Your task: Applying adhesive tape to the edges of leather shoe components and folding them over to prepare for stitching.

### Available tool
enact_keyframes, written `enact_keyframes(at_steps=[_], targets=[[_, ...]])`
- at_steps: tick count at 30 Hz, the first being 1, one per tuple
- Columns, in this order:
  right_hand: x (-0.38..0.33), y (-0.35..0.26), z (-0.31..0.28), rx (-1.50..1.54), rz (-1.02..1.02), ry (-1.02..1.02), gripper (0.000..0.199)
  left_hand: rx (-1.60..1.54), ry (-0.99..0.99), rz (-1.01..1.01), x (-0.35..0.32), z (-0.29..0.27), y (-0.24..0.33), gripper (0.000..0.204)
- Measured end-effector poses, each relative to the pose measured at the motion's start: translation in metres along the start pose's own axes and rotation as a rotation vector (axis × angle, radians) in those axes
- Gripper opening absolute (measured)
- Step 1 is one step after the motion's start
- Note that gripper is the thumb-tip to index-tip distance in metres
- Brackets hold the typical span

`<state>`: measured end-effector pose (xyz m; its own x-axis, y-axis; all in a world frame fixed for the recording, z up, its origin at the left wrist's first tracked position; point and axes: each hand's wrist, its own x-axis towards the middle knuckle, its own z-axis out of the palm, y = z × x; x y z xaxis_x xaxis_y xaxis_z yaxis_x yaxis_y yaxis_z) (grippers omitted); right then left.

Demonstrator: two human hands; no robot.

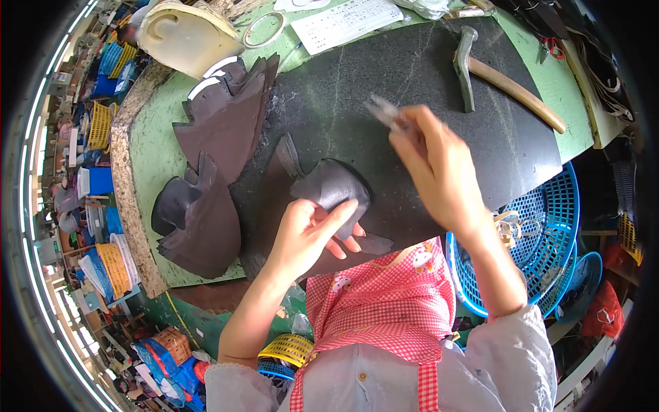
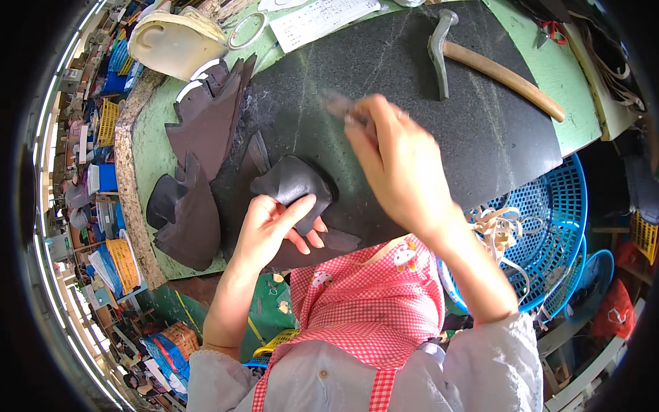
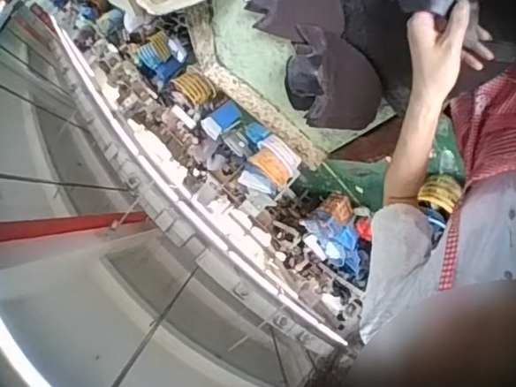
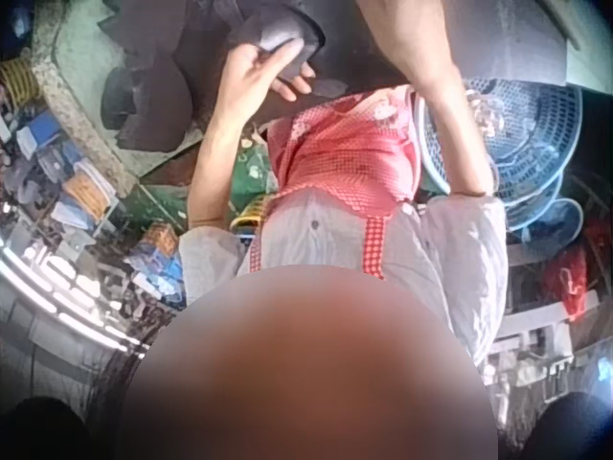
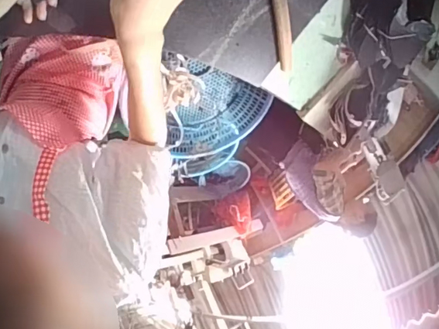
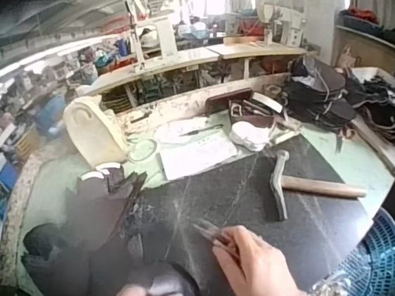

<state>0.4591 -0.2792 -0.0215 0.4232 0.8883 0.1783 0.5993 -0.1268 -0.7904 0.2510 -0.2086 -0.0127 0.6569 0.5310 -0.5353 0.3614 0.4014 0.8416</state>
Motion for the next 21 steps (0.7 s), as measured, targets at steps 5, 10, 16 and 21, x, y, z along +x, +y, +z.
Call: enact_keyframes(at_steps=[5, 10, 16, 21], targets=[[0.037, 0.028, -0.008, -0.323, -0.352, 0.319, 0.028, 0.059, 0.006, -0.024, 0.006, 0.007, 0.003, 0.027], [0.004, 0.015, -0.015, -0.047, -0.264, 0.079, 0.013, 0.057, 0.037, -0.003, 0.004, 0.005, 0.003, 0.025], [-0.024, 0.001, -0.016, 0.206, 0.142, -0.262, 0.017, 0.051, 0.056, -0.037, 0.003, 0.009, 0.007, 0.022], [-0.010, -0.008, -0.010, 0.249, 0.298, -0.530, 0.022, 0.069, 0.049, -0.017, 0.004, 0.009, 0.006, 0.023]])
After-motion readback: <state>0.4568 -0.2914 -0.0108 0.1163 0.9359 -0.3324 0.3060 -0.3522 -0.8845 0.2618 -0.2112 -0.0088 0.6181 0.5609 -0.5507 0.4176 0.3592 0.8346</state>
